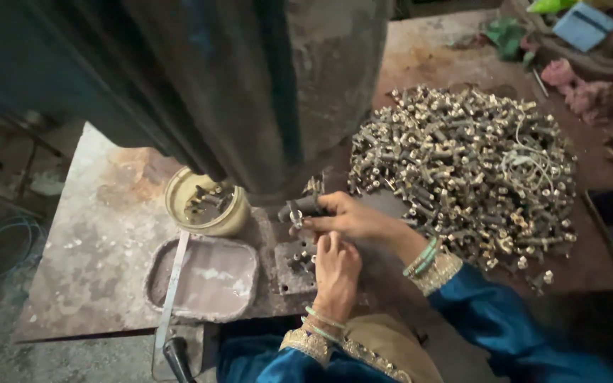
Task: The person sits at a bench press machine, places small brass fittings one at a time into a jig under the press, operates the press to press each fitting, and moves finished parts into a bowl beside the machine, drawing new parts from a large pile on the table.
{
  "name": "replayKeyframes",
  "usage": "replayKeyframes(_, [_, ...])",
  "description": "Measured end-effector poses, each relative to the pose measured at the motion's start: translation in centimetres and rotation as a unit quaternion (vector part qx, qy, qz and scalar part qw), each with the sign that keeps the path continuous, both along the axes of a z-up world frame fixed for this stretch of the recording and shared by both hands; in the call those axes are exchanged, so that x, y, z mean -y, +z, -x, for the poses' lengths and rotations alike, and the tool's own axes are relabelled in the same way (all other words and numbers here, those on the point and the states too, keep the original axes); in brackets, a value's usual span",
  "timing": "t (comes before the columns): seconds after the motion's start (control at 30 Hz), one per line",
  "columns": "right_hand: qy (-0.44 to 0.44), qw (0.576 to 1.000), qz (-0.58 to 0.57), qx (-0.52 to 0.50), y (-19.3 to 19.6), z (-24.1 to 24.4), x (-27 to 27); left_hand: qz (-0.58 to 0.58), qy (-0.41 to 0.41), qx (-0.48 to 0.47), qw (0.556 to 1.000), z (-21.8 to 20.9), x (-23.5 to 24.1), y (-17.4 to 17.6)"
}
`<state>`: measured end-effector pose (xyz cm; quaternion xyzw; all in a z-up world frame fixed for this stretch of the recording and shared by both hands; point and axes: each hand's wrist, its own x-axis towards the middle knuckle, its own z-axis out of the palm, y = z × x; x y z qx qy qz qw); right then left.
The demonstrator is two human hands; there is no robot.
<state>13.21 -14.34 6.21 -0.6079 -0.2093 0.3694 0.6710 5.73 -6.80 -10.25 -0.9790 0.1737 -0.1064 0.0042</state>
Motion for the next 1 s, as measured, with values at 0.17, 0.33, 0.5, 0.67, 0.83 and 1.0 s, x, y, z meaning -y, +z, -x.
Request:
replayKeyframes(0.17, [-0.018, 0.999, 0.022, 0.023, -0.4, 1.2, -0.3, 0.196, -0.013, -0.049, 0.979, 5.8, -3.0, 11.7])
replayKeyframes(0.33, [-0.128, 0.989, -0.033, 0.061, -3.1, 4.6, -3.0, 0.727, 0.142, -0.254, 0.622, 11.8, -8.5, 9.3])
replayKeyframes(0.5, [-0.224, 0.971, -0.059, 0.067, -3.7, 5.7, -2.6, 0.709, 0.175, -0.103, 0.675, 13.6, -16.5, 11.2])
replayKeyframes(0.67, [-0.272, 0.961, -0.027, 0.048, -2.7, 6.5, -2.6, 0.461, 0.257, 0.003, 0.849, 12.1, -18.9, 13.1])
replayKeyframes(0.83, [-0.263, 0.964, -0.047, 0.012, -2.8, 6.2, -2.5, 0.36, 0.2, -0.006, 0.911, 10.0, -19.0, 9.3])
replayKeyframes(1.0, [-0.238, 0.966, -0.068, 0.075, -2.3, 6.2, -2.5, 0.317, 0.17, -0.023, 0.933, 9.2, -18.5, 9.9])
